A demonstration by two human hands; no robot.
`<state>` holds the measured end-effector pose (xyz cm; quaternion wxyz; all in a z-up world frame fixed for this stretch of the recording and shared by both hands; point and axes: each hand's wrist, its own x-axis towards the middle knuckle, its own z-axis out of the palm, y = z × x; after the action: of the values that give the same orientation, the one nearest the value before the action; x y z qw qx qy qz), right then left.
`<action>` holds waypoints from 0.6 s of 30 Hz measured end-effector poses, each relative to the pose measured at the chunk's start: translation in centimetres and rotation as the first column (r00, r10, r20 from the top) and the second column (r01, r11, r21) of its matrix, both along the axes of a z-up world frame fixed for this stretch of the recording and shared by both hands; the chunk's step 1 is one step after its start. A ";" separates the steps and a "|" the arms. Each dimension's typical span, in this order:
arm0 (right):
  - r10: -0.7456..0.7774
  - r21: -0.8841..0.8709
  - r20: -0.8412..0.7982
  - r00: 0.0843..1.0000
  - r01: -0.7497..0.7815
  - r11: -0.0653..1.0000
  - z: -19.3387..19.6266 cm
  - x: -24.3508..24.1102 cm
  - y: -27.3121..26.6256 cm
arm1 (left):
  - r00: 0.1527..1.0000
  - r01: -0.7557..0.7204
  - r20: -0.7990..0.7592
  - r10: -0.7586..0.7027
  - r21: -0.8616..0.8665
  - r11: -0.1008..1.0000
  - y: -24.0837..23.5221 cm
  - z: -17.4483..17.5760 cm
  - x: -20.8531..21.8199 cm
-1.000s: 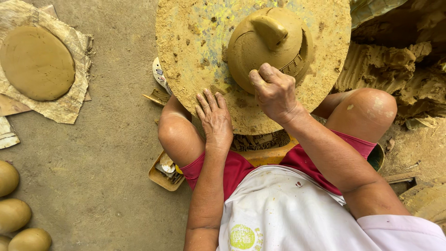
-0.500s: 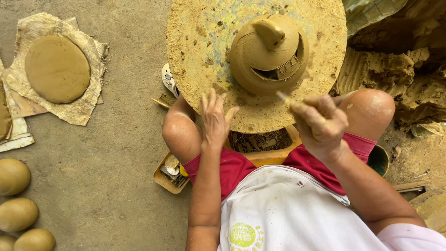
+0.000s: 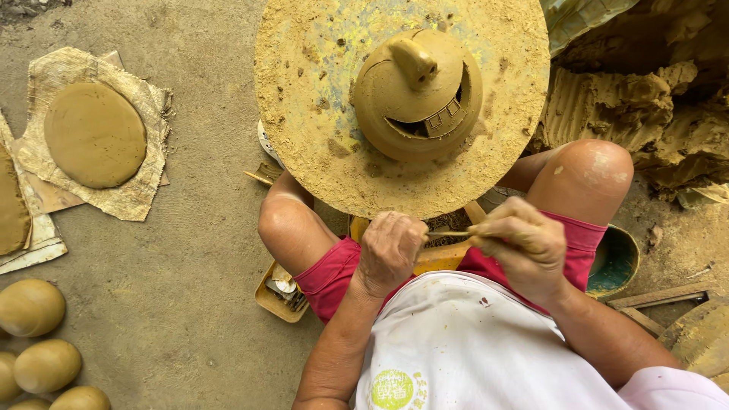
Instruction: The person uses a small tool to carve details into a clay face, including the mouth, teeth, and eyes. They pick up the clay mask to check the progress and then place it back on the pottery wheel to continue refining the features.
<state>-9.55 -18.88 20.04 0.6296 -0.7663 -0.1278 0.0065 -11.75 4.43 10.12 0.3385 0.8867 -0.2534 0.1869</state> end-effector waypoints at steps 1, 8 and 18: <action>-0.037 0.096 -0.055 0.998 0.042 0.994 -0.1 0.2 -0.8 | 0.995 -0.082 -0.060 0.084 0.031 0.996 0.6 -0.8 0.3; -0.031 0.653 -0.283 0.958 0.217 0.726 -2.0 3.8 -5.8 | 0.856 -0.444 -0.354 0.376 -0.131 0.887 2.6 -2.6 1.7; -0.094 0.496 -0.671 0.735 0.540 0.681 -4.3 4.4 -4.8 | 0.787 -0.545 -0.427 0.446 -0.141 0.826 1.6 -3.1 2.8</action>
<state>-5.13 -23.69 15.71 0.8555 -0.4580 0.2263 0.0850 -8.96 5.98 6.99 0.4306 0.8893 0.0863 0.1278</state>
